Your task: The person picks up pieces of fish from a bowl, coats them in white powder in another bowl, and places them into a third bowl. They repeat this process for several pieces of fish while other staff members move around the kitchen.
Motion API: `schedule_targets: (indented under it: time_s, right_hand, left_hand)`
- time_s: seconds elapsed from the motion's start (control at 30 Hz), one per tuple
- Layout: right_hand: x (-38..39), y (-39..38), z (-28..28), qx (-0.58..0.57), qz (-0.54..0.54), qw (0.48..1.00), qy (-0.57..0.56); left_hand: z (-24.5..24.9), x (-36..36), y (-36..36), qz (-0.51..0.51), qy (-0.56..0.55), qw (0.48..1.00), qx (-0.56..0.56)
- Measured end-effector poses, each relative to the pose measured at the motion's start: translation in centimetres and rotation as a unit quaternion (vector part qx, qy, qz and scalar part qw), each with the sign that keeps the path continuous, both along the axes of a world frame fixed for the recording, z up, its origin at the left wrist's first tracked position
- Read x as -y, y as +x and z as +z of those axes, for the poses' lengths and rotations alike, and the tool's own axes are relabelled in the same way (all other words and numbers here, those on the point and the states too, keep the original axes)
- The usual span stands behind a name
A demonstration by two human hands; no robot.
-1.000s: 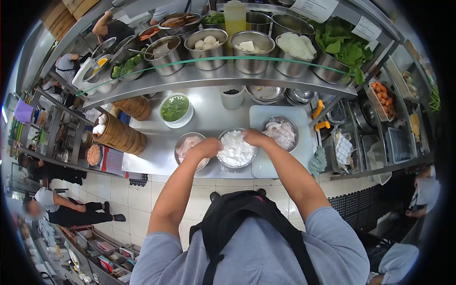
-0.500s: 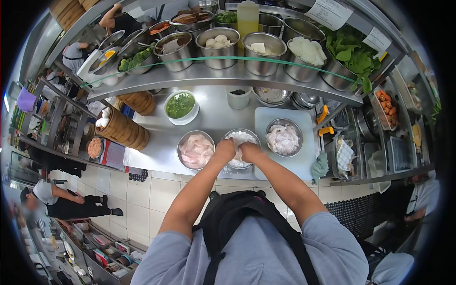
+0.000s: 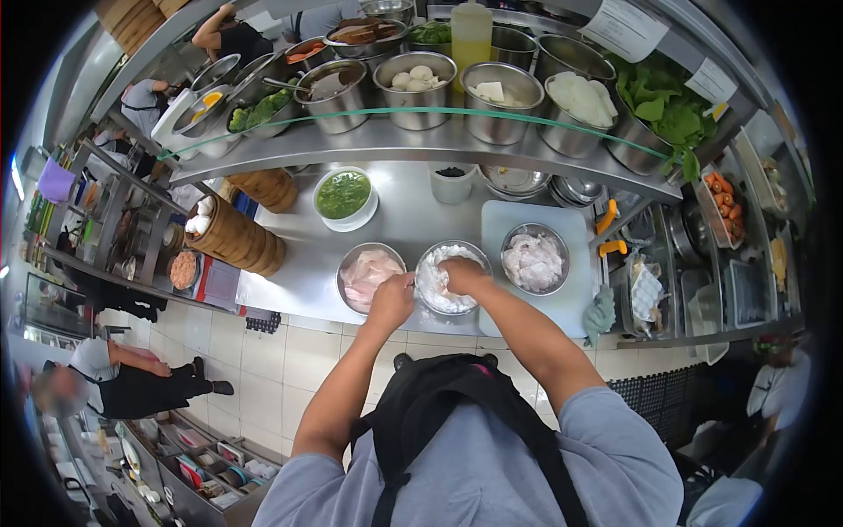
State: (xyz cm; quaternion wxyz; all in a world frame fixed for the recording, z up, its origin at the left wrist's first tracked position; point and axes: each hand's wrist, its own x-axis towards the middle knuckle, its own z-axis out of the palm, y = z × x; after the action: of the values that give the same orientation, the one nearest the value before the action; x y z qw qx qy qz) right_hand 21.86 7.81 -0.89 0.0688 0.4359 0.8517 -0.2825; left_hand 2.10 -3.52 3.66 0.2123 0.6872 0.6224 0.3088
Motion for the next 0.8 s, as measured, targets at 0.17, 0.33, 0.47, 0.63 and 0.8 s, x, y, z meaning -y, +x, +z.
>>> schedule_targets:
  time_s: [0.17,0.33,0.47,0.63,0.8]
  right_hand:
    - [0.0,0.7,-0.3,-0.028,-0.041,0.996,0.079]
    - [1.0,1.4,-1.2,-0.064,0.012,0.99,0.125]
    - [1.6,0.3,-0.4,-0.043,-0.058,0.992,0.106]
    - [-0.8,-0.3,-1.5,-0.03,-0.05,0.996,0.068]
    - [-3.6,0.9,-1.9,-0.071,-0.091,0.993,0.011]
  left_hand:
    - [0.5,2.3,-2.0,0.041,-0.023,0.998,0.033]
    - [-0.4,3.4,-3.5,0.061,-0.022,0.996,0.056]
    - [-0.7,3.5,-3.6,0.073,-0.013,0.995,0.071]
    - [-1.0,3.3,-3.4,0.061,-0.008,0.995,0.077]
    - [-0.7,3.8,-3.5,0.067,-0.017,0.994,0.087]
